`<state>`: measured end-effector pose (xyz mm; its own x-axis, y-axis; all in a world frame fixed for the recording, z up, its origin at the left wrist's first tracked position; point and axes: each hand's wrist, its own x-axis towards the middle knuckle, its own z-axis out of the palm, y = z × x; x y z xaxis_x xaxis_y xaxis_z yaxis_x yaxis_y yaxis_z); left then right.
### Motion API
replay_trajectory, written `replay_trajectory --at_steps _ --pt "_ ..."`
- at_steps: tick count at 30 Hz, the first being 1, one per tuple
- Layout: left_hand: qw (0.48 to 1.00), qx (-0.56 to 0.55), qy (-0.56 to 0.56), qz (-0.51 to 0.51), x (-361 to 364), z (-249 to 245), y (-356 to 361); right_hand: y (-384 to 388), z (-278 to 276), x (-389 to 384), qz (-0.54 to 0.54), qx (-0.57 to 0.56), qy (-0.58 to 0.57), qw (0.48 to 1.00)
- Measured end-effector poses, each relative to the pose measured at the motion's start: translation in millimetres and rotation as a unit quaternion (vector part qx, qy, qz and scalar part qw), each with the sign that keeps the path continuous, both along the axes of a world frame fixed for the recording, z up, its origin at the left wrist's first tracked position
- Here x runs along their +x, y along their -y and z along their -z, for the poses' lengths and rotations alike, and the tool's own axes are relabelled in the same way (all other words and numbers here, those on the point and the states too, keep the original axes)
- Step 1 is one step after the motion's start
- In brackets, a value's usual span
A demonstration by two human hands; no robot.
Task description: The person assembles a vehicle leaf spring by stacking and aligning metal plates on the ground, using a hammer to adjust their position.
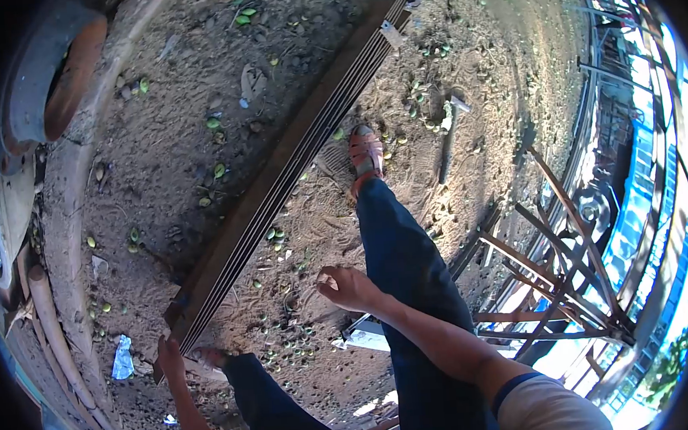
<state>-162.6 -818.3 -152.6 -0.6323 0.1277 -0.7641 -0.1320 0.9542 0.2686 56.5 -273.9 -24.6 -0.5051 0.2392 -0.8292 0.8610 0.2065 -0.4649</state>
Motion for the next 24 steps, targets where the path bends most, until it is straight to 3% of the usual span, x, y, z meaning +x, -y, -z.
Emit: replay_trajectory --at_steps 3,6,8,10,13,16,17,20,24 --pt "0.991 -0.039 0.092 0.087 -4 11 38 -5 3 4 -0.002 0.022 0.001 1.000" --pt "0.975 -0.045 0.134 0.171 -21 -25 4 -2 7 12 0.022 0.017 -0.020 0.999" --pt "0.981 -0.045 0.107 0.157 -13 -11 29 -1 8 16 0.022 0.016 -0.014 1.000" --pt "0.961 -0.081 0.030 0.262 -11 -4 43 0 9 16 0.023 0.015 -0.011 1.000" --pt "0.958 -0.157 0.106 0.213 -20 -1 19 3 12 19 0.017 -0.018 0.006 1.000" --pt "0.955 -0.115 0.146 0.233 -27 12 35 7 17 28 -0.002 -0.006 0.006 1.000" --pt "0.947 -0.146 0.157 0.239 -28 12 32 8 17 30 -0.014 0.000 0.013 1.000" --pt "0.951 -0.180 0.143 0.207 -26 6 27 14 15 26 -0.042 -0.002 0.022 0.999" --pt "0.955 -0.162 0.120 0.219 -18 -11 24 19 17 23 -0.003 -0.009 -0.001 1.000"
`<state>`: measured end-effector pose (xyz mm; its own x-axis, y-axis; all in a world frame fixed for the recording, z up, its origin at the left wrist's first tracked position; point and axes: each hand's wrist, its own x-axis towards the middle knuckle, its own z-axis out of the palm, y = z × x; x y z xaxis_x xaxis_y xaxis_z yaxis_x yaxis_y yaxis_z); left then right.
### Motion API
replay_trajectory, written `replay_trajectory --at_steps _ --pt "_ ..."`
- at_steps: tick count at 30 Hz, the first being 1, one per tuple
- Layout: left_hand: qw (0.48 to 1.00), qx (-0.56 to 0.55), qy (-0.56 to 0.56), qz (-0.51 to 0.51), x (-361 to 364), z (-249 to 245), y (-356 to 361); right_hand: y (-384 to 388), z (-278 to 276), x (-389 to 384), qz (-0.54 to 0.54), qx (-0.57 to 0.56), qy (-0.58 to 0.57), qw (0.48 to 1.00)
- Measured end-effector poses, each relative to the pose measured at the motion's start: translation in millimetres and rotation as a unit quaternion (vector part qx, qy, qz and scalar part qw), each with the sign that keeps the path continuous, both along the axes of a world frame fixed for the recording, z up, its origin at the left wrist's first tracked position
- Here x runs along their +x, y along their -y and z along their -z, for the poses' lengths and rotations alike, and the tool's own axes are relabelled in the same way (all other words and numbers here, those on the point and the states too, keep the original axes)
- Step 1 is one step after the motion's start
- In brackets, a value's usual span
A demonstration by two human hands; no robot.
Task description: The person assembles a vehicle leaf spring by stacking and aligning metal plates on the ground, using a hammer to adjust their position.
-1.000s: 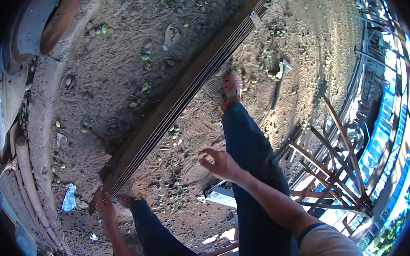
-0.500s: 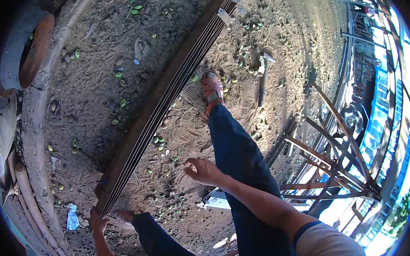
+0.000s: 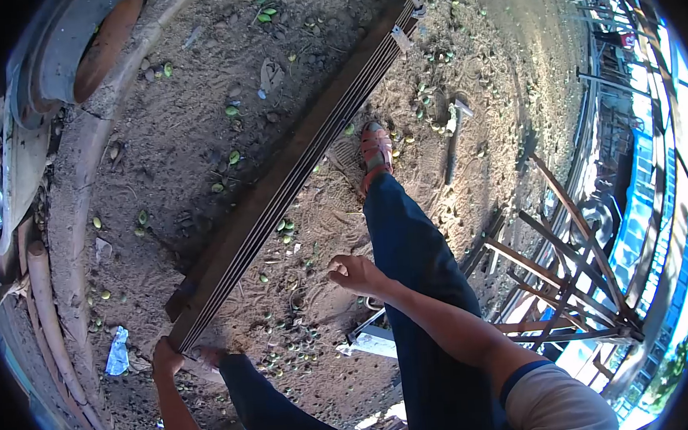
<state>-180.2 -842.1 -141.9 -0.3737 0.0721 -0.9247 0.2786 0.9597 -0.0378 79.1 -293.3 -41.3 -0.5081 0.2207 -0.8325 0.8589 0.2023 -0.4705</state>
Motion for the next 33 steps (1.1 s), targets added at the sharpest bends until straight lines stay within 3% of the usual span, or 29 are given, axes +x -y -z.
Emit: replay_trajectory --at_steps 3,6,11,12,14,15,17,19,20,22,24,26,28,30,32,33 --pt "0.999 -0.035 0.002 -0.002 16 -58 -34 10 4 4 -0.030 0.006 0.041 0.999" --pt "0.999 -0.042 -0.010 0.026 34 -94 -34 14 6 5 -0.060 -0.004 0.000 0.998" --pt "0.996 -0.002 -0.084 0.018 22 -64 -20 18 9 10 -0.057 -0.016 0.018 0.998" --pt "0.978 0.118 -0.170 0.009 10 -63 -16 12 9 11 -0.063 -0.012 0.023 0.998" --pt "0.963 0.137 -0.231 0.014 -33 -72 -21 16 6 9 -0.079 0.004 0.011 0.997" --pt "0.965 0.156 -0.195 -0.077 -54 -93 -43 19 7 10 -0.062 -0.008 0.015 0.998" --pt "0.963 0.183 -0.149 -0.132 -68 -87 -27 22 13 12 -0.056 -0.022 0.021 0.998" --pt "0.922 0.267 -0.063 -0.275 -74 -40 20 24 14 17 -0.041 -0.031 0.032 0.998" --pt "0.922 0.270 -0.061 -0.272 -74 -24 23 24 15 17 -0.052 -0.026 0.037 0.998" --pt "0.967 0.210 0.002 -0.146 -69 2 25 23 17 16 -0.064 -0.018 0.043 0.997" --pt "0.968 0.231 -0.055 -0.076 -34 55 58 21 17 15 -0.033 -0.038 0.049 0.998" --pt "0.981 0.172 -0.044 -0.075 -14 68 54 21 22 18 -0.026 -0.025 0.030 0.999" --pt "0.998 0.009 -0.011 0.066 -8 91 58 19 23 20 -0.020 -0.010 0.014 1.000" --pt "0.997 0.012 0.018 0.079 -20 117 80 18 18 14 -0.031 -0.041 0.034 0.998" --pt "0.972 0.039 0.125 0.195 -31 134 96 21 14 8 -0.041 -0.044 0.048 0.997" --pt "0.973 0.041 0.126 0.191 -20 163 177 22 12 6 -0.052 -0.043 0.052 0.996"
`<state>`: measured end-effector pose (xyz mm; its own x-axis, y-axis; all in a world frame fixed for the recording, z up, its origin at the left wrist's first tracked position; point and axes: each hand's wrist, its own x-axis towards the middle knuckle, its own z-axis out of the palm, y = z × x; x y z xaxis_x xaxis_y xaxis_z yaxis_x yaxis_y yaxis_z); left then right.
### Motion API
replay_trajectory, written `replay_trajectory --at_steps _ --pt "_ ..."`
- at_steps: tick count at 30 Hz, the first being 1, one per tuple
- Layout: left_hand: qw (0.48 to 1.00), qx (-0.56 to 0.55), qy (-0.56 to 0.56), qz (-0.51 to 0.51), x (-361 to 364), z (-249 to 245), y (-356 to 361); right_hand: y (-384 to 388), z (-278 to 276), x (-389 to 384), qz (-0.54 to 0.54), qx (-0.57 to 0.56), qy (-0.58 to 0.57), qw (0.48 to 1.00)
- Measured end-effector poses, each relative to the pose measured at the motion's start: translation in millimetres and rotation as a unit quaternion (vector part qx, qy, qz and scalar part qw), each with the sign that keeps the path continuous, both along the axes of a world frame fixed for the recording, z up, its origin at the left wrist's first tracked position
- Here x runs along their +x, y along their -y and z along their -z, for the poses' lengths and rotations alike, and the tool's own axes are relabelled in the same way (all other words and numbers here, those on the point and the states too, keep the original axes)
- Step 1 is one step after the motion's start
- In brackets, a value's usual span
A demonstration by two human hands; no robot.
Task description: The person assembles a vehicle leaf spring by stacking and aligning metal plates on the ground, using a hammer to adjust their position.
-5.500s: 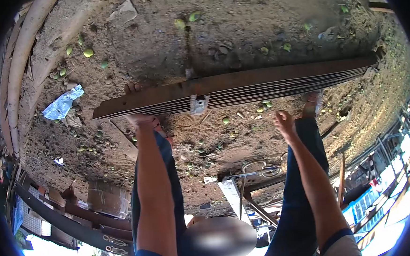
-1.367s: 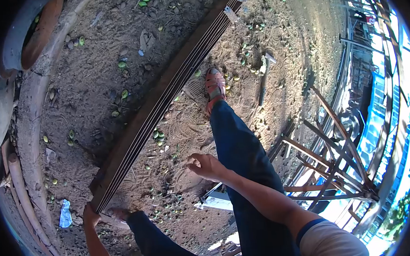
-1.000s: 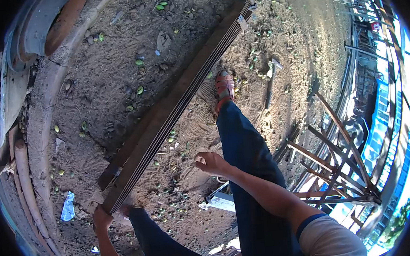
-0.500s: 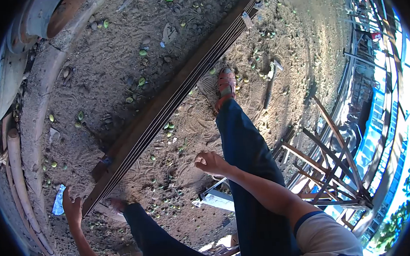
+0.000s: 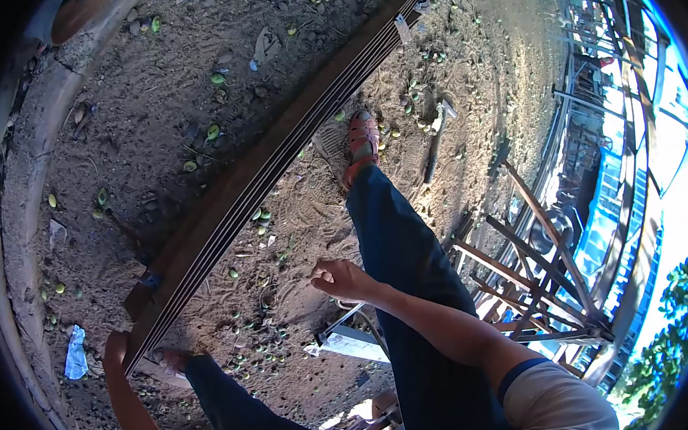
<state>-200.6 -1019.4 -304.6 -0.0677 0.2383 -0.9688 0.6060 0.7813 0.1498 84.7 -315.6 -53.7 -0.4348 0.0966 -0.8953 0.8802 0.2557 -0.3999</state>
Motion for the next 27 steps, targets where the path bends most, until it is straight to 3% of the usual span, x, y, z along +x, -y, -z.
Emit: replay_trajectory --at_steps 1,2,6,8,12,14,16,17,18,19,20,22,23,25,26,27 --pt "0.991 -0.018 -0.017 -0.130 8 17 39 2 -1 -1 -0.009 0.001 0.003 1.000" --pt "0.965 -0.037 -0.035 -0.258 26 44 12 3 1 1 -0.011 0.003 0.004 1.000" --pt "0.977 -0.032 -0.012 -0.210 25 14 -8 13 12 16 -0.017 0.005 -0.045 0.999" --pt "0.996 0.045 -0.071 -0.042 24 -10 -36 19 17 19 -0.024 0.019 -0.052 0.998" --pt "0.994 0.029 -0.089 -0.050 28 -49 -61 25 15 15 -0.007 0.007 -0.058 0.998" --pt "0.997 -0.008 -0.067 -0.048 27 -96 -79 26 13 9 -0.003 -0.005 -0.056 0.998" --pt "0.981 -0.050 -0.047 -0.179 30 -126 -84 33 21 13 0.013 -0.016 -0.067 0.998" --pt "0.991 -0.035 -0.049 -0.117 26 -165 -114 36 28 16 0.024 -0.021 -0.074 0.997" --pt "0.995 -0.027 -0.052 -0.087 29 -174 -108 39 31 18 0.101 -0.050 -0.033 0.993" --pt "0.990 -0.030 -0.068 -0.120 31 -183 -101 43 31 15 0.177 -0.079 0.008 0.981" --pt "0.968 -0.090 -0.078 -0.219 30 -200 -109 45 25 7 0.187 -0.084 0.000 0.979" --pt "0.965 -0.086 -0.062 -0.238 21 -258 -140 52 8 -20 0.386 -0.186 0.086 0.899" --pt "0.967 -0.101 -0.099 -0.211 31 -250 -100 54 5 -34 0.473 -0.236 0.126 0.839" --pt "0.960 -0.130 -0.151 -0.196 45 -307 -128 78 10 -50 0.523 -0.262 0.108 0.804" --pt "0.963 -0.104 -0.134 -0.209 56 -320 -124 91 10 -58 0.601 -0.267 0.092 0.747" --pt "0.947 -0.160 -0.162 -0.226 65 -353 -156 105 11 -66 0.673 -0.267 0.077 0.685"
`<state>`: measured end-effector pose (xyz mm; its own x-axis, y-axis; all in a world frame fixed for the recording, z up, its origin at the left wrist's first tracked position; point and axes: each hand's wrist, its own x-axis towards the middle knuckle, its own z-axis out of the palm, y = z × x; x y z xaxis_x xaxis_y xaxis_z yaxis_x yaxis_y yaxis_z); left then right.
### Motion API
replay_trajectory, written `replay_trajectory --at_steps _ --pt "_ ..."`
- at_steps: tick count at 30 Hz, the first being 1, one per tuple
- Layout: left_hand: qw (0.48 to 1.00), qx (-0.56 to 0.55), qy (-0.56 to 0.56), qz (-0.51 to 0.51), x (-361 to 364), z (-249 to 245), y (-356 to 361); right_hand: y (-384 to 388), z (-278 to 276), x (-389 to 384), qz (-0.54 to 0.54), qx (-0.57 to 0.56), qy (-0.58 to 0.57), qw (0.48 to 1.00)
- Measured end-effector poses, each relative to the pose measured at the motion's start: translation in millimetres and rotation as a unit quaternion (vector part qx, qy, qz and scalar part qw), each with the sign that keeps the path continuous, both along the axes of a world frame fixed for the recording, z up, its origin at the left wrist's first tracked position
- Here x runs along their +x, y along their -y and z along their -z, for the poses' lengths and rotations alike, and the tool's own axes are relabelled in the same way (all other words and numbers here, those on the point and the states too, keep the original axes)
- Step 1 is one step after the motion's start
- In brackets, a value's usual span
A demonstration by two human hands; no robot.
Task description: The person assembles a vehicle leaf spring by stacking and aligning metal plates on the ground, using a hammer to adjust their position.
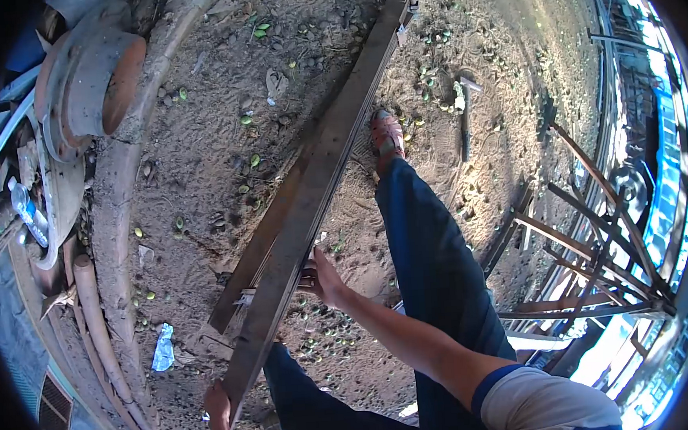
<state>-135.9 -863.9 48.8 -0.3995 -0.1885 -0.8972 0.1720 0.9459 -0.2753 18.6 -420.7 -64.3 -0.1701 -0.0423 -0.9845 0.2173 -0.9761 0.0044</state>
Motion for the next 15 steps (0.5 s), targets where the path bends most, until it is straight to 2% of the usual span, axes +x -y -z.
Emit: replay_trajectory --at_steps 1,2,4,5,6,8,10,11,12,14,15 --pt "0.999 0.000 -0.015 -0.038 4 -39 -45 15 10 -2 0.024 0.032 0.036 0.999" --pt "0.999 0.019 -0.038 -0.005 21 -49 -35 22 6 -7 0.022 0.028 0.036 0.999" --pt "0.996 0.000 -0.088 -0.027 43 -86 -65 32 -4 -15 0.269 0.041 -0.051 0.961" --pt "0.995 -0.005 -0.090 -0.029 53 -95 -67 33 -9 -9 0.289 -0.020 -0.192 0.938" --pt "0.994 0.011 -0.101 -0.037 59 -98 -68 31 -11 -6 0.289 -0.023 -0.195 0.937" --pt "0.992 0.025 -0.115 -0.041 63 -111 -71 27 -21 -4 0.283 -0.031 -0.124 0.951" --pt "0.991 0.014 -0.122 -0.045 67 -123 -78 26 -30 -2 0.286 -0.033 -0.137 0.948" --pt "0.984 0.064 -0.166 -0.020 71 -135 -85 22 -35 -3 0.292 -0.040 -0.158 0.942" --pt "0.983 0.067 -0.168 -0.016 68 -146 -90 20 -37 -2 0.300 -0.047 -0.177 0.936" --pt "0.998 0.023 -0.064 0.018 59 -180 -101 15 -56 -6 0.315 -0.048 -0.175 0.931" --pt "0.998 0.012 -0.058 0.017 52 -193 -104 8 -73 -16 0.304 -0.054 -0.146 0.940"
